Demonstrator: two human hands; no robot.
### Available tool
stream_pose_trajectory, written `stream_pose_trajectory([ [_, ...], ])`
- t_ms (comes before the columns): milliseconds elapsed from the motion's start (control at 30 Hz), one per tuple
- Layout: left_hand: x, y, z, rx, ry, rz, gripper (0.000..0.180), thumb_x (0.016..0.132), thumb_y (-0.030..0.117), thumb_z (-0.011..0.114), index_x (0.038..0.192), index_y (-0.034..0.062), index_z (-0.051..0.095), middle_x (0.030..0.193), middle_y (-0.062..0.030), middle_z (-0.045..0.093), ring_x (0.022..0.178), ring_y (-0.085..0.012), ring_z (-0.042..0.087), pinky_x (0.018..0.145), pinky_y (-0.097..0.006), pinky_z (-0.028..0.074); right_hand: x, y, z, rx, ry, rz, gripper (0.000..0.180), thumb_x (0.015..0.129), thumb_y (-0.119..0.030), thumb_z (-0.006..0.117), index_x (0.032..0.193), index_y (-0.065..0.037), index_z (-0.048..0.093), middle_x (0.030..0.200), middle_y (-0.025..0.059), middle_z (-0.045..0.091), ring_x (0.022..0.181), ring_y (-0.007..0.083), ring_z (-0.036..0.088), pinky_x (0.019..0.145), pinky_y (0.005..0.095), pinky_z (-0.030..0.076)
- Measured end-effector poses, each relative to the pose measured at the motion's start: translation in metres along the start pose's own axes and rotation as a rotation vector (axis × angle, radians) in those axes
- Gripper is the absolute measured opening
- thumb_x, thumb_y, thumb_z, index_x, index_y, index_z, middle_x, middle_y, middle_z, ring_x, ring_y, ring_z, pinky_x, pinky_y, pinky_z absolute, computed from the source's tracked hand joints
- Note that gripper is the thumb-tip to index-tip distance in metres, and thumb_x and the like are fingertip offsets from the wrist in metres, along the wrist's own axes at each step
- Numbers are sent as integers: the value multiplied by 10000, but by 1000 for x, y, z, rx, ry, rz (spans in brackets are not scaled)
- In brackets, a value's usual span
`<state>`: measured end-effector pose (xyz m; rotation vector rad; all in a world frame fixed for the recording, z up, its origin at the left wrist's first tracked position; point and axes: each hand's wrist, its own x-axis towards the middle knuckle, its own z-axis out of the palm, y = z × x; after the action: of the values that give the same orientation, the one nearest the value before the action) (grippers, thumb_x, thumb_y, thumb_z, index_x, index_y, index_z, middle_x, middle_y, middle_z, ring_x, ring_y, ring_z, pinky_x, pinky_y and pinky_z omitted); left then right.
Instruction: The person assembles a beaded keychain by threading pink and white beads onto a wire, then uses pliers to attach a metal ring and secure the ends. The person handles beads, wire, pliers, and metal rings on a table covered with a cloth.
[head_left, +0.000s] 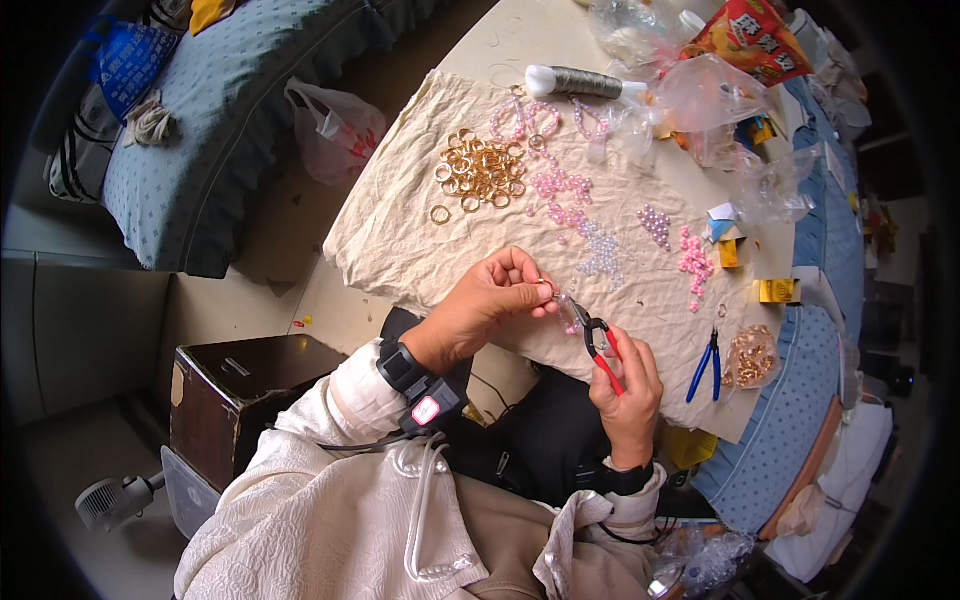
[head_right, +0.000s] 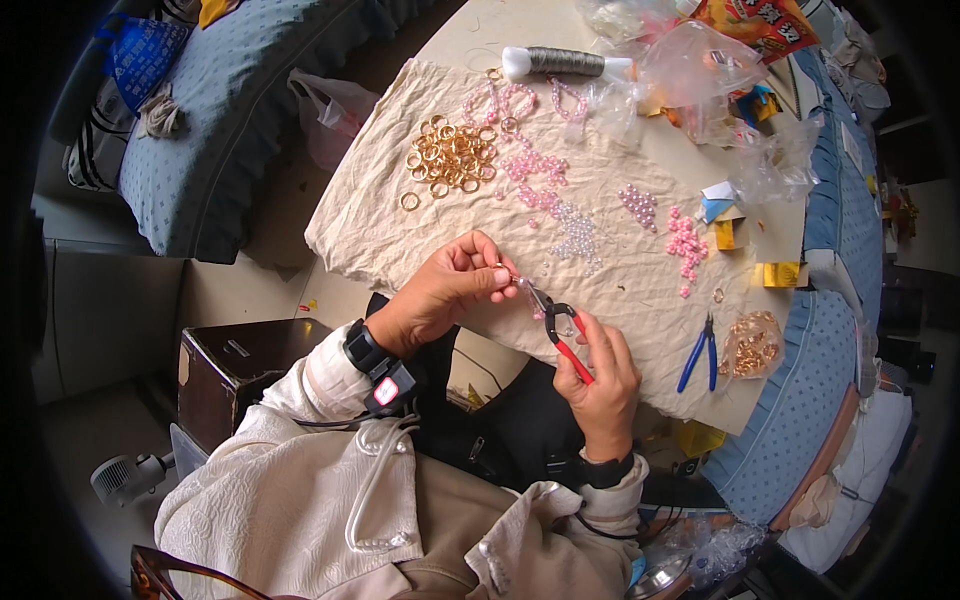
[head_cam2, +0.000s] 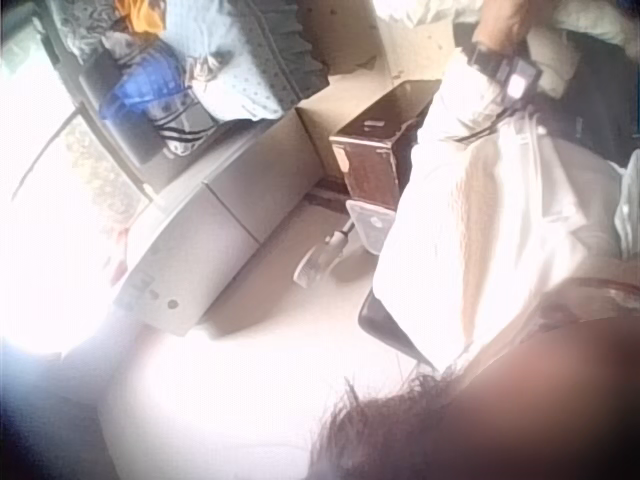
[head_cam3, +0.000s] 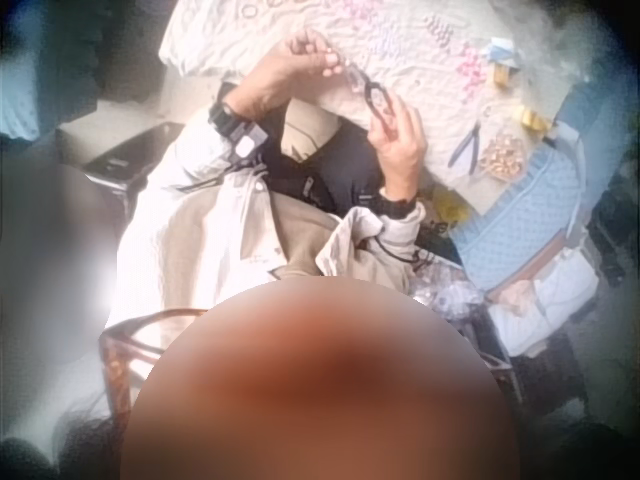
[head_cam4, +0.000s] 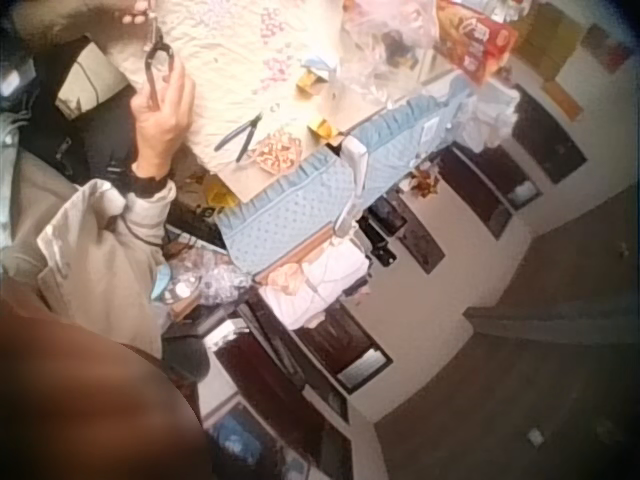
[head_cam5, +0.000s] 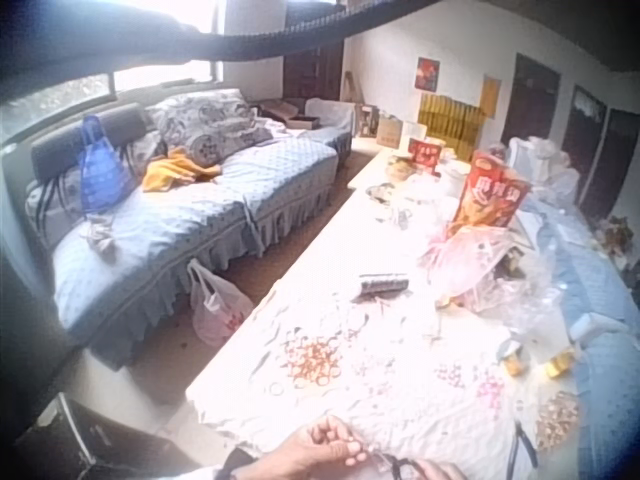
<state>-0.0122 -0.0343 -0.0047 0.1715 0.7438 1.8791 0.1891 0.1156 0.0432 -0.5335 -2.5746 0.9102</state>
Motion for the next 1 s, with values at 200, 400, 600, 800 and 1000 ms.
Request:
stream_pose_trajectory([
  [200,-2,6,9,191,-11,25,134,985,18,705,1095,10,629,968,-62,721,870,-130,704,796,-255,568,-2,-1,-3,4,9,17,454,908,-213,705,1311,-11,655,1032,150,662,904,318,690,777,424,571],
  [400,-3,9,12,349,-39,8,114,1000,43,697,1088,-23,666,967,-72,730,845,-114,687,790,-259,567,-2,0,-4,9,7,23,457,909,-220,703,1313,-13,655,1032,149,659,908,316,690,772,425,572],
  [600,-1,8,11,441,-24,8,116,1014,49,679,1095,-32,660,906,-60,724,780,-95,664,714,-245,553,-3,0,-7,11,-2,38,451,913,-217,702,1313,-14,652,1026,149,654,908,314,689,755,425,572],
  [800,-4,11,16,400,51,-98,129,983,119,746,1059,29,695,893,-23,724,762,-80,673,655,-218,529,-4,1,-5,37,12,13,434,928,-204,691,1310,-4,648,1016,152,651,893,315,685,724,405,571],
  [1000,-4,5,18,243,33,-122,135,990,104,730,1073,8,686,950,-58,744,773,-84,675,654,-218,521,-4,0,-4,33,15,24,433,930,-197,690,1310,7,645,1017,155,649,881,305,680,710,391,573],
])
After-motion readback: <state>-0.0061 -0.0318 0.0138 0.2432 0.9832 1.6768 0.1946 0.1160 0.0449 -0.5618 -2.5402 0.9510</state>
